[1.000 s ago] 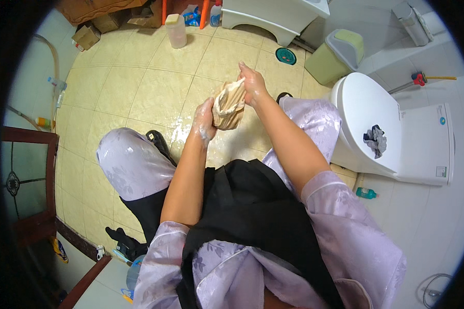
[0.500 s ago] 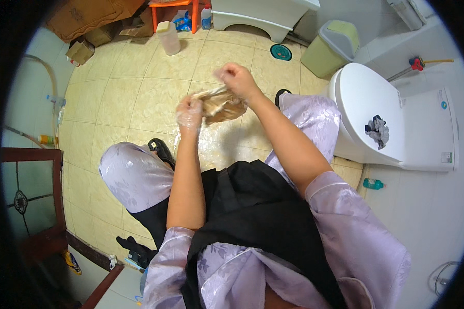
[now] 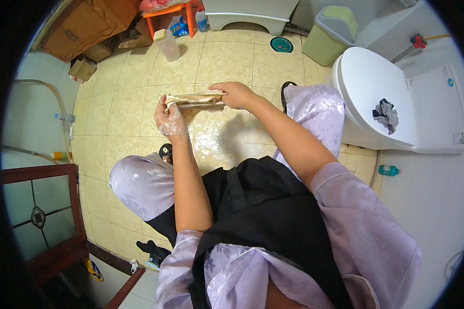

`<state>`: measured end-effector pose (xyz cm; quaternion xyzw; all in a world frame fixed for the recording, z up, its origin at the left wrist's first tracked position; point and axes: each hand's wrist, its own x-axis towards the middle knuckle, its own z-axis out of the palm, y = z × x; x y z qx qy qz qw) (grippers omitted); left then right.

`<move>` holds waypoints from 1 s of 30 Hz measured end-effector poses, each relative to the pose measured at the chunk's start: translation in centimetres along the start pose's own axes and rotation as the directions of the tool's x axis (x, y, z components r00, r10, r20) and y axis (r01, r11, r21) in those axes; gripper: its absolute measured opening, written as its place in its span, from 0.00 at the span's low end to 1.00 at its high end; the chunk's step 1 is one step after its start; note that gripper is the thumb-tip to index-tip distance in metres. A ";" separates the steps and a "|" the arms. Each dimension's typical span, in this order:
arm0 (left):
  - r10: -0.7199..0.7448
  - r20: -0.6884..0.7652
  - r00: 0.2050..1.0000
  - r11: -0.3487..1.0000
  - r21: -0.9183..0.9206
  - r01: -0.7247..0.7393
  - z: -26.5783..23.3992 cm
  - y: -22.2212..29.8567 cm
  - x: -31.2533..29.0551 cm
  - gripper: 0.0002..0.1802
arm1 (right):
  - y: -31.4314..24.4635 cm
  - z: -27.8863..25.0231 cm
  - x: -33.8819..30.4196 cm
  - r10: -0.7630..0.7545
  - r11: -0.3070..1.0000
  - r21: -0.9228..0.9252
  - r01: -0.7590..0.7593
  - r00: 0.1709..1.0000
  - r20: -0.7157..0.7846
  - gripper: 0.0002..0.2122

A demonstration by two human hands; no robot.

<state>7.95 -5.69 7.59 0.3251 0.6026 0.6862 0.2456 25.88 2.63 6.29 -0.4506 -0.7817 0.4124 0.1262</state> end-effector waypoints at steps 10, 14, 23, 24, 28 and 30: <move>-0.004 0.245 0.970 0.987 -0.155 0.044 1.5 0.7 0.2 0.31 | -4.1 0.4 -0.9 -0.213 0.669 0.743 0.012 0.961 0.176 0.32; 0.020 0.213 0.977 0.994 0.098 -0.042 1.2 0.7 0.1 0.28 | -3.5 0.1 -0.2 -0.193 0.667 0.743 -0.053 0.951 0.240 0.17; 0.009 -0.087 0.996 0.998 0.055 -0.004 -1.4 1.2 0.9 0.11 | -0.3 0.1 1.1 0.396 0.500 0.861 0.089 0.861 -0.320 0.10; -0.043 -0.166 0.985 0.995 -0.093 0.028 -1.0 2.1 0.6 0.10 | 0.2 -0.3 1.1 0.423 0.662 0.747 0.068 0.789 -0.446 0.09; -0.023 -0.173 0.985 1.000 -0.006 0.022 -2.8 1.4 2.0 0.11 | 2.1 -1.4 0.4 0.269 0.963 0.244 -0.115 0.496 -0.826 0.08; -0.042 -0.190 0.981 0.999 -0.022 0.039 -2.8 1.8 2.2 0.11 | 2.8 -2.3 0.3 0.252 0.968 0.223 -0.116 0.481 -0.840 0.06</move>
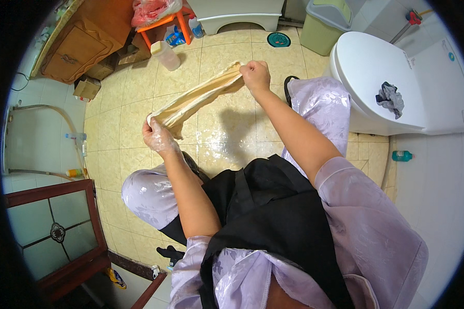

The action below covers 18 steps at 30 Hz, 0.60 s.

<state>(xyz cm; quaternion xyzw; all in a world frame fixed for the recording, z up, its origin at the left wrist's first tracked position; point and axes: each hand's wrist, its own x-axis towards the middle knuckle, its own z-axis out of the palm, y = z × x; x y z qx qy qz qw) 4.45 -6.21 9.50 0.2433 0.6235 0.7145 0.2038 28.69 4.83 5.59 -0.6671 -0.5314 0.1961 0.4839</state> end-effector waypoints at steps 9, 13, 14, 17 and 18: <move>-0.128 0.314 0.941 0.738 0.664 -0.120 -2.8 -0.9 1.2 0.12 | 0.7 -0.9 1.5 -0.069 0.863 0.476 -0.169 0.895 0.442 0.07; -0.187 0.321 0.928 0.512 0.839 -0.187 -3.3 -0.7 0.8 0.14 | 1.5 -1.6 2.3 -0.054 0.973 0.227 -0.033 0.929 0.366 0.09; -0.132 0.347 0.928 0.578 0.788 -0.213 -4.2 -2.3 1.8 0.14 | 1.1 -1.8 2.3 -0.065 0.985 0.174 0.003 0.935 0.348 0.10; -0.117 0.265 0.957 0.808 0.586 -0.063 -6.0 -6.2 3.9 0.14 | -0.5 -2.7 1.9 -0.127 0.991 0.018 0.130 0.908 0.398 0.13; -0.251 0.178 0.951 0.874 0.464 0.143 -5.2 -5.8 3.4 0.15 | -0.6 -3.4 1.9 -0.136 0.984 -0.043 0.170 0.894 0.427 0.14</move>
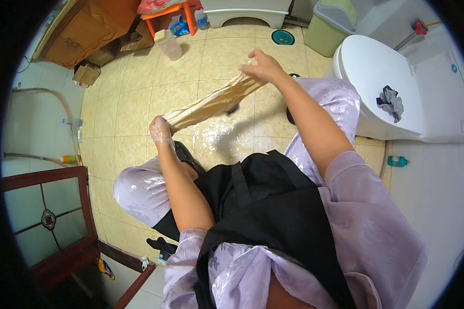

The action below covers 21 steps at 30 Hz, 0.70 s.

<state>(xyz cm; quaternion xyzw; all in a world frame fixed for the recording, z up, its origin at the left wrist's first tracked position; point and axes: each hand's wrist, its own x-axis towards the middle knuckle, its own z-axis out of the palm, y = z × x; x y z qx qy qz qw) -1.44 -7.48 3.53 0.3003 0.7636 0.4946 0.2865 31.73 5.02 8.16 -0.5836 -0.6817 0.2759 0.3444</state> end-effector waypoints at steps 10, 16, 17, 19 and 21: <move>-0.527 0.194 0.827 0.817 -0.150 0.556 2.0 3.4 -3.4 0.18 | 1.4 -1.5 0.6 0.410 0.538 0.456 -0.709 0.693 0.593 0.18; -0.359 0.649 0.671 0.412 -0.535 0.738 5.9 2.3 -4.5 0.20 | -1.3 2.8 -2.5 0.303 0.607 0.553 -0.571 0.809 0.503 0.18; -0.310 0.673 0.672 0.375 -0.563 0.737 6.7 2.9 -5.1 0.20 | -1.1 3.9 -3.1 0.296 0.697 0.493 -0.520 0.835 0.464 0.18; -0.204 0.646 0.736 0.317 -0.667 0.674 8.5 4.4 -6.7 0.19 | -0.4 6.4 -4.7 0.177 0.820 0.430 -0.378 0.882 0.437 0.19; 0.543 0.682 0.490 0.126 -0.643 0.755 9.4 -0.4 -5.6 0.17 | -3.8 8.2 -7.5 0.067 0.698 0.648 -0.305 0.928 0.366 0.20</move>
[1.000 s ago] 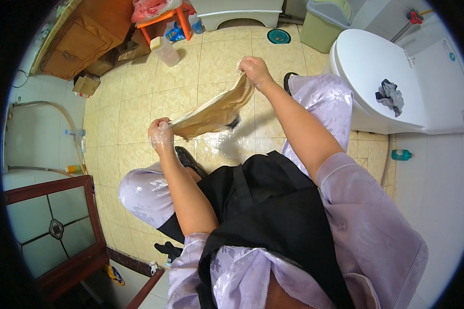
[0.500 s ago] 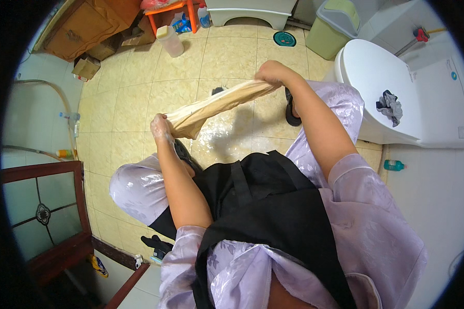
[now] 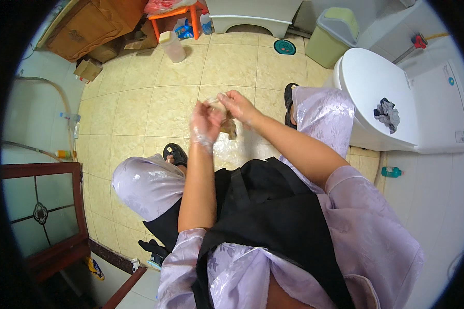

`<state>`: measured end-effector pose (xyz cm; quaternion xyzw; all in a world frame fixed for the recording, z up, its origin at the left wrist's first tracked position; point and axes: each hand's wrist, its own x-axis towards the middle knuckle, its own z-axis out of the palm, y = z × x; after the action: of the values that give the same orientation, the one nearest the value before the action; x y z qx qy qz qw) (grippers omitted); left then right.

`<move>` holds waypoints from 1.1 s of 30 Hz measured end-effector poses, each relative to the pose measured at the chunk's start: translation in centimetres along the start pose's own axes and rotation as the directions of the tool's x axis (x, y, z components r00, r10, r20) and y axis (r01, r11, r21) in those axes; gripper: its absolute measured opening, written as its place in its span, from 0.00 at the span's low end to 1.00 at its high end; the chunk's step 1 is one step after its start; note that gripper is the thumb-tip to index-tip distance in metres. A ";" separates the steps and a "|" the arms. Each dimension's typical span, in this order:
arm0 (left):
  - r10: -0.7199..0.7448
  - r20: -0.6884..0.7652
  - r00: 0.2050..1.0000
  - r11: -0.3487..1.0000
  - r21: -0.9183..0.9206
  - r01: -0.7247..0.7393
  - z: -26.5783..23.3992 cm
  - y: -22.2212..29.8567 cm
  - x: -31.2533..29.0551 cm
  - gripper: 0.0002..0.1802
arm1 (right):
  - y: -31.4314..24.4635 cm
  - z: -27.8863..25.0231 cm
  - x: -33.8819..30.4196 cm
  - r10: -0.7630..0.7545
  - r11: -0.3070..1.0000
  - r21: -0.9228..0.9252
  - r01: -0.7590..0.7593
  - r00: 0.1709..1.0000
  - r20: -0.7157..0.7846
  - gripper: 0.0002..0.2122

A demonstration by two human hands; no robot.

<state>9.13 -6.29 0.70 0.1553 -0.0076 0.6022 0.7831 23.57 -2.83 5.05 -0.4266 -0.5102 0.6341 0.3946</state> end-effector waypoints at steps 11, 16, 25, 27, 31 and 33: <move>0.679 -0.378 0.629 0.354 0.920 0.171 4.6 -0.9 1.5 0.27 | -6.1 -1.8 1.0 0.238 0.674 0.601 -0.430 0.896 0.374 0.21; -0.064 -0.656 0.752 0.705 0.503 0.499 4.5 -1.2 2.2 0.34 | -5.9 -2.2 0.9 0.339 0.681 0.527 -0.508 0.857 0.388 0.20; 0.179 -0.599 0.781 0.947 0.320 0.028 2.6 -2.0 2.2 0.18 | -3.4 -3.1 2.2 -0.052 0.985 -0.168 0.037 0.995 -0.082 0.10; 0.133 -0.645 0.752 0.979 0.205 0.002 0.2 -2.1 2.0 0.18 | -2.7 -0.5 0.1 -0.124 0.946 -0.304 0.108 0.992 -0.033 0.06; -0.017 -0.310 0.951 0.998 -0.064 -0.003 -4.9 -2.2 0.4 0.21 | -3.0 4.3 -4.6 -0.535 0.582 -0.577 0.573 0.804 0.259 0.08; -0.069 -0.564 0.823 0.988 0.078 0.137 -1.8 -4.1 0.9 0.20 | -0.4 2.2 -2.6 -0.393 0.372 -0.828 0.419 0.880 0.269 0.13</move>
<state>12.90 -5.90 -1.78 0.0170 0.2651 0.5774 0.7720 22.36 -5.84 6.03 -0.4188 -0.8518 0.1769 0.2604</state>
